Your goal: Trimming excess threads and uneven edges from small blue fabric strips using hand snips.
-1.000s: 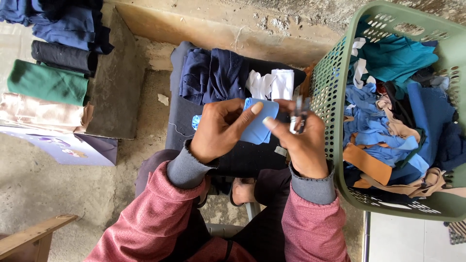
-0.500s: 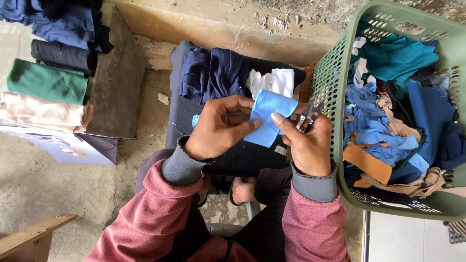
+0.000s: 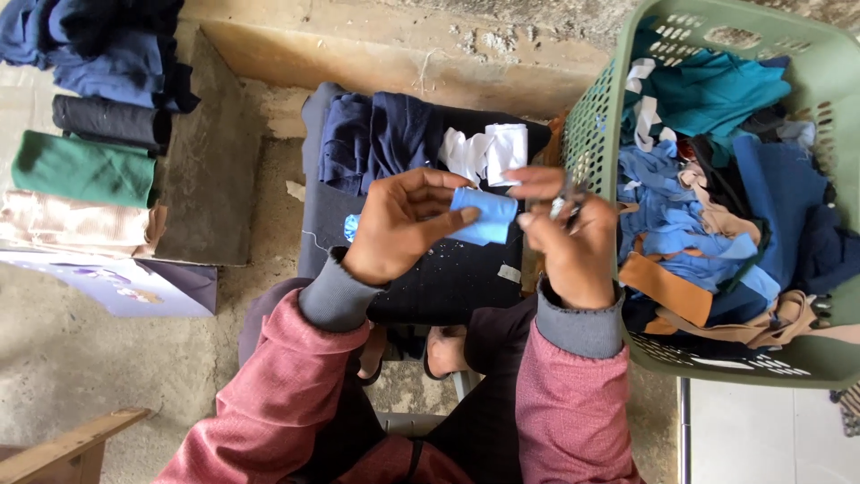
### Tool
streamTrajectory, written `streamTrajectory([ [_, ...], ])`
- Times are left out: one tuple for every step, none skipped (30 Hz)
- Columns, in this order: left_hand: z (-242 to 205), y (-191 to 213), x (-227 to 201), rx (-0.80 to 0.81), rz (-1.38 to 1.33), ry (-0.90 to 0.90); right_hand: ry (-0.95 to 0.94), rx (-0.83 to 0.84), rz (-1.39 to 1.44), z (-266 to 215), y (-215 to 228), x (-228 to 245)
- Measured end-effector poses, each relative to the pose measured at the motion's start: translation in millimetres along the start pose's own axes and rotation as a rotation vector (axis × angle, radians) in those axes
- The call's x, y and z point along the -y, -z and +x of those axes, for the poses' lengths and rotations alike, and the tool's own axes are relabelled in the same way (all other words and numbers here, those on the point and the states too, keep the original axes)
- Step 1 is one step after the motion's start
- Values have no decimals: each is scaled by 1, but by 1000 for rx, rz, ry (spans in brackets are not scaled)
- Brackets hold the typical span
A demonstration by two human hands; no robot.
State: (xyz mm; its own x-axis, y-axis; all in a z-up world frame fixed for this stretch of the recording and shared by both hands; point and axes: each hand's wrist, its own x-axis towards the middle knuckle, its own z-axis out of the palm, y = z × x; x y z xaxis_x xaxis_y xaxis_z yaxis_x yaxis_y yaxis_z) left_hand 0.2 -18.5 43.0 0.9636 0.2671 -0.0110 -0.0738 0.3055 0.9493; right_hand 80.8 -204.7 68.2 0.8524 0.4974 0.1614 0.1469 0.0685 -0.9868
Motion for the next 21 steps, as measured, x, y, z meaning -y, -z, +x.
streamTrajectory([
  [4,-2,6,7,5,1,2,-8,3,2,4,-4],
  [8,-3,12,-23,6,29,-26,-106,121,4,8,-7],
  [13,-5,19,-53,9,59,-55,-205,239,5,12,-11],
  [21,-9,36,-45,14,61,-53,-214,243,6,14,-8],
  [30,-12,52,-80,23,103,-64,-281,314,7,15,-7],
  [38,-15,69,-116,32,145,-74,-349,385,8,17,-5],
  [47,-15,97,-111,37,146,-73,-355,388,10,19,-6],
  [56,-16,124,-169,13,198,-74,-386,440,11,22,-8],
  [67,-20,152,-219,-13,247,-68,-420,487,12,27,-9],
  [78,-13,188,-207,-10,245,-60,-430,487,14,28,-11],
  [88,-9,225,-250,22,292,-72,-453,531,16,30,-13],
  [98,-6,262,-293,55,338,-83,-476,576,17,33,-15],
  [104,-4,285,-275,55,341,-76,-491,571,17,37,-15],
  [110,-2,308,-306,100,350,-68,-496,588,17,40,-15],
  [110,4,331,-344,147,365,-69,-497,606,16,39,-17],
  [107,-4,333,-335,148,374,-72,-510,603,14,42,-17],
  [109,-10,333,-344,223,388,-59,-511,603,17,43,-18],
  [110,-15,332,-352,297,400,-46,-512,603,19,43,-18],
  [109,-19,331,-353,298,400,-46,-511,604,19,45,-19],
  [108,-21,329,-359,463,369,-46,-511,613,20,46,-20],
  [106,-25,328,-364,627,336,-46,-511,620,20,48,-21],
])
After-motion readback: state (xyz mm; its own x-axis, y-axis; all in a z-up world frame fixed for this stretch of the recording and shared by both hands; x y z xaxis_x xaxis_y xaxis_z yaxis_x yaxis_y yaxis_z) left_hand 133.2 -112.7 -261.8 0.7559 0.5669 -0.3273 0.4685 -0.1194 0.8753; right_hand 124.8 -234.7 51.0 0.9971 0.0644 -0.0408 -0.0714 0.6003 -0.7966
